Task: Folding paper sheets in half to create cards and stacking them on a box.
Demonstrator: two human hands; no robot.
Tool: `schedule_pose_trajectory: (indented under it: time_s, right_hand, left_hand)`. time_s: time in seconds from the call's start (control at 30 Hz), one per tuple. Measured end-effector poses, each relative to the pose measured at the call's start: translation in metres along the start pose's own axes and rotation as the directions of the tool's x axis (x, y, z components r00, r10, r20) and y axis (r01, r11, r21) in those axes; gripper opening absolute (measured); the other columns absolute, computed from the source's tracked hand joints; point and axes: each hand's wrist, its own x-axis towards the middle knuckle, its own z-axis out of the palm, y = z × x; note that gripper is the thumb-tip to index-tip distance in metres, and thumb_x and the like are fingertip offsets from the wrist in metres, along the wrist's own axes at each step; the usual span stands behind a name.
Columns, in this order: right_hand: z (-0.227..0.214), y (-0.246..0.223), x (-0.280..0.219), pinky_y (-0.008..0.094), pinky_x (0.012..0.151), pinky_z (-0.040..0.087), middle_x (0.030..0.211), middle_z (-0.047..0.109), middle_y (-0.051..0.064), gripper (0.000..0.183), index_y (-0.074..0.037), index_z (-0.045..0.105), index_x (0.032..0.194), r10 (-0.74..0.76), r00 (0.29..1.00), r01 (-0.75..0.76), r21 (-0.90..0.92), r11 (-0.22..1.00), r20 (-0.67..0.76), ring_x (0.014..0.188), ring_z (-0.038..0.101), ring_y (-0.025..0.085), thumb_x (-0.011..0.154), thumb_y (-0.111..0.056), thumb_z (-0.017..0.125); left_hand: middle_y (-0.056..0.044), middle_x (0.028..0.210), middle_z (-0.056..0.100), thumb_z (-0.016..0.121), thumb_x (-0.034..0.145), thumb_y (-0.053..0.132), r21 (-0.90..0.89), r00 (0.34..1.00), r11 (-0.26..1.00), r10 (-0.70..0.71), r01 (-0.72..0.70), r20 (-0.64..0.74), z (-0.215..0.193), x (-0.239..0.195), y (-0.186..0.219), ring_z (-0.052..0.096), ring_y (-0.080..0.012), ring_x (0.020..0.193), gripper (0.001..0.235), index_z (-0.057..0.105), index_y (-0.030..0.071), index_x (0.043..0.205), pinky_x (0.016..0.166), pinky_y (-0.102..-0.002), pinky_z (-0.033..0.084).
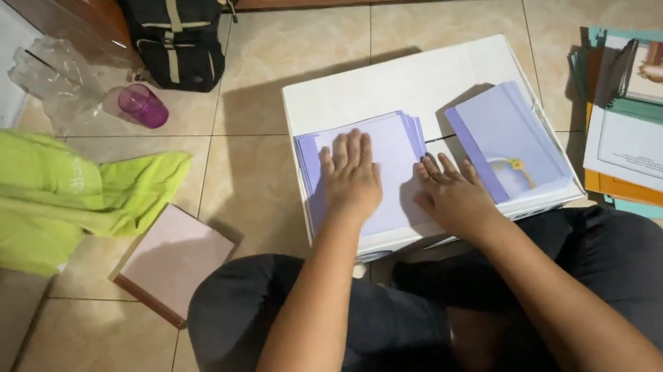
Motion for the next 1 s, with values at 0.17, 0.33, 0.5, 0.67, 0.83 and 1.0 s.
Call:
schedule_pose_trajectory:
  time_s: [0.17, 0.33, 0.5, 0.67, 0.83, 1.0]
  right_hand:
    - [-0.005, -0.002, 0.002, 0.053, 0.126, 0.016, 0.169, 0.029, 0.001, 0.066, -0.017, 0.031, 0.163, 0.012, 0.999, -0.011, -0.026, 1.0, 0.032, 0.158, 0.021, 0.024, 0.105, -0.05, 0.034]
    - [0.025, 0.036, 0.02, 0.055, 0.126, 0.021, 0.167, 0.036, 0.002, 0.068, -0.014, 0.04, 0.158, -0.019, 0.998, 0.02, 0.024, 1.0, -0.058, 0.156, 0.027, 0.027, 0.1, -0.049, 0.05]
    - [0.042, 0.129, 0.017, 0.053, 0.086, 0.059, 0.116, 0.06, 0.015, 0.077, -0.008, 0.059, 0.13, 0.313, 0.81, -0.349, 0.022, 0.937, -0.496, 0.112, 0.063, 0.042, 0.072, -0.054, 0.08]
    - [0.034, 0.128, 0.006, 0.049, 0.089, 0.057, 0.111, 0.055, 0.016, 0.1, 0.0, 0.055, 0.116, 0.375, 0.724, -0.452, 0.012, 0.892, -0.579, 0.109, 0.062, 0.04, 0.054, -0.074, 0.081]
    - [0.028, 0.122, 0.004, 0.048, 0.088, 0.057, 0.108, 0.056, 0.015, 0.105, 0.0, 0.055, 0.115, 0.378, 0.698, -0.46, 0.023, 0.887, -0.608, 0.105, 0.063, 0.039, 0.049, -0.078, 0.079]
    - [0.003, 0.098, -0.005, 0.052, 0.088, 0.054, 0.112, 0.051, 0.014, 0.095, -0.005, 0.047, 0.128, 0.429, 0.706, -0.456, 0.101, 0.884, -0.564, 0.108, 0.059, 0.04, 0.061, -0.059, 0.088]
  left_hand:
    - [-0.017, 0.171, 0.014, 0.026, 0.108, 0.029, -0.005, 0.999, 0.999, 0.05, -0.05, 0.009, 0.0, -0.028, 0.032, 0.008, -0.032, 0.158, 0.061, 0.019, 0.002, 0.161, 0.123, -0.055, -0.002]
    - [-0.012, 0.172, 0.01, 0.018, 0.108, 0.029, -0.088, 0.996, 0.993, 0.081, -0.079, 0.027, 0.003, -0.025, 0.029, 0.005, -0.0289, 0.159, 0.059, 0.017, 0.005, 0.163, 0.125, -0.053, -0.003]
    - [-0.014, 0.172, 0.007, 0.021, 0.108, 0.032, -0.051, 0.993, 0.995, 0.093, -0.09, 0.071, 0.001, -0.027, 0.028, 0.001, -0.0306, 0.159, 0.061, 0.015, 0.007, 0.163, 0.124, -0.054, -0.005]
    - [-0.015, 0.172, 0.006, 0.019, 0.108, 0.033, -0.062, 0.992, 0.994, 0.097, -0.092, 0.078, -0.004, -0.029, 0.028, 0.0, -0.0308, 0.159, 0.061, 0.015, 0.007, 0.163, 0.124, -0.054, -0.007]
    - [-0.016, 0.172, 0.008, 0.021, 0.108, 0.033, -0.073, 0.992, 0.992, 0.112, -0.107, 0.065, -0.004, -0.03, 0.027, 0.003, -0.0318, 0.159, 0.061, 0.016, 0.007, 0.163, 0.125, -0.055, -0.005]
    - [-0.016, 0.172, 0.011, 0.023, 0.108, 0.032, -0.063, 0.993, 0.993, 0.102, -0.098, 0.052, -0.004, -0.032, 0.029, 0.005, -0.0315, 0.159, 0.06, 0.02, 0.008, 0.162, 0.124, -0.055, -0.002]
